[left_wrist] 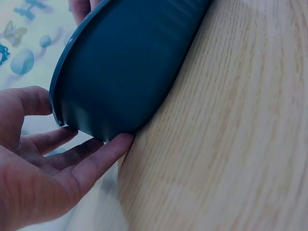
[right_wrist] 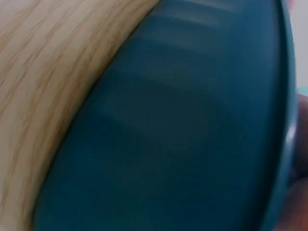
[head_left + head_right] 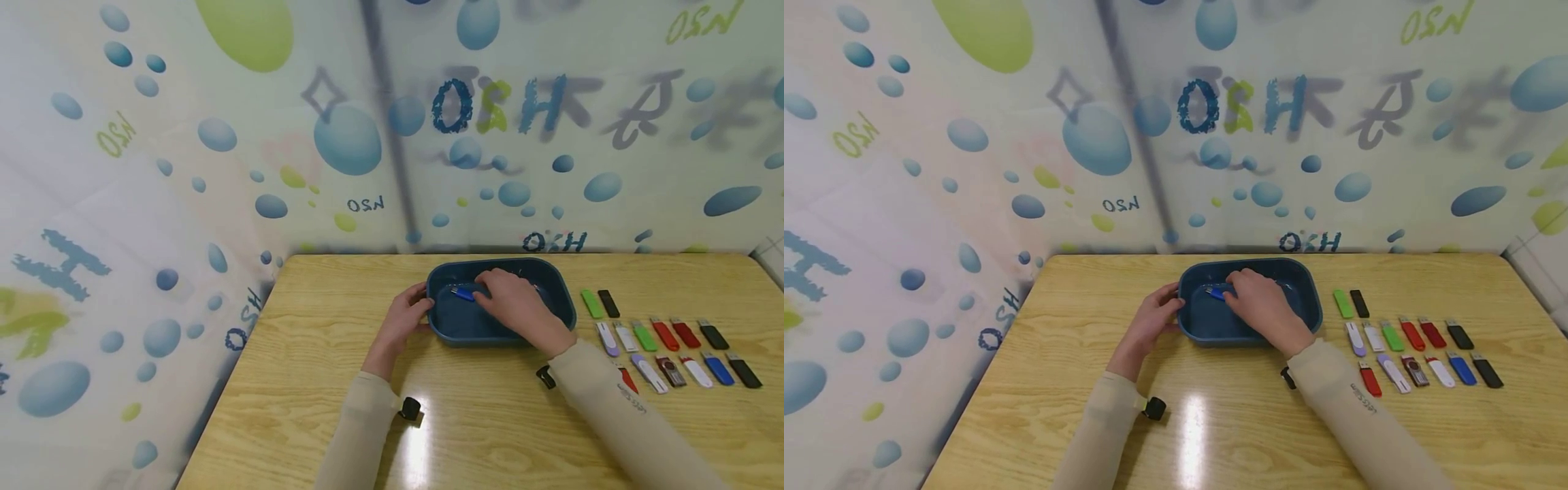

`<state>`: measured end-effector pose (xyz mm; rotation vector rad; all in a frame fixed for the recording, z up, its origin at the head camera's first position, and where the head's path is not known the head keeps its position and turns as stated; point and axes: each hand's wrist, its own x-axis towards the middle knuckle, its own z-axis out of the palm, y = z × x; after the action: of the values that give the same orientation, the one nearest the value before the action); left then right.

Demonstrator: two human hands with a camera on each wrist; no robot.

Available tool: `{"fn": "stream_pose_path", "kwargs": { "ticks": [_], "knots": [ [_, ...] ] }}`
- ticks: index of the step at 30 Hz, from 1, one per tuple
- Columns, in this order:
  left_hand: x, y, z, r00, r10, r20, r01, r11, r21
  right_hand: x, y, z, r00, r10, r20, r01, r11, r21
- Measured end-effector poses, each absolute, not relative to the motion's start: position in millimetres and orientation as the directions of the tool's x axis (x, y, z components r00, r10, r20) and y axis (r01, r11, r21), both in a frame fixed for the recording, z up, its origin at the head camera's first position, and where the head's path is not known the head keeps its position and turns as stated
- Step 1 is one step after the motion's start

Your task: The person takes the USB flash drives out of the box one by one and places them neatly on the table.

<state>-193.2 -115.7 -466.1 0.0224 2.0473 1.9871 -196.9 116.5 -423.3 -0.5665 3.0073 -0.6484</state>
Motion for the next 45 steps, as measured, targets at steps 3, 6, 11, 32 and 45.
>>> {"fn": "stream_pose_path", "kwargs": {
  "ticks": [3,6,11,32,45],
  "knots": [
    [-193.2,-115.7,-466.1,-0.959,0.208,-0.190,-0.184,0.047,0.982,-202.4,108.2,-428.9,-0.931,-0.363,0.039,-0.349,0.853,-0.389],
    [-193.3,-115.8,-466.4,-0.960,0.206,-0.190,-0.184,0.049,0.982,-207.1,101.2,-434.8,-0.928,-0.372,0.026,-0.355,0.861,-0.365],
    [-193.5,-115.3,-466.5,-0.960,0.200,-0.196,-0.188,0.058,0.981,-213.0,93.6,-442.9,-0.929,-0.369,0.005,-0.349,0.874,-0.339],
    [-195.0,-115.1,-467.3,-0.959,0.209,-0.190,-0.185,0.042,0.982,-218.9,73.1,-450.0,-0.934,-0.357,-0.015,-0.335,0.889,-0.312],
    [-194.0,-115.2,-465.3,-0.960,0.210,-0.184,-0.180,0.039,0.983,-221.3,74.5,-454.2,-0.918,-0.395,0.039,-0.390,0.881,-0.266]
  ]
}}
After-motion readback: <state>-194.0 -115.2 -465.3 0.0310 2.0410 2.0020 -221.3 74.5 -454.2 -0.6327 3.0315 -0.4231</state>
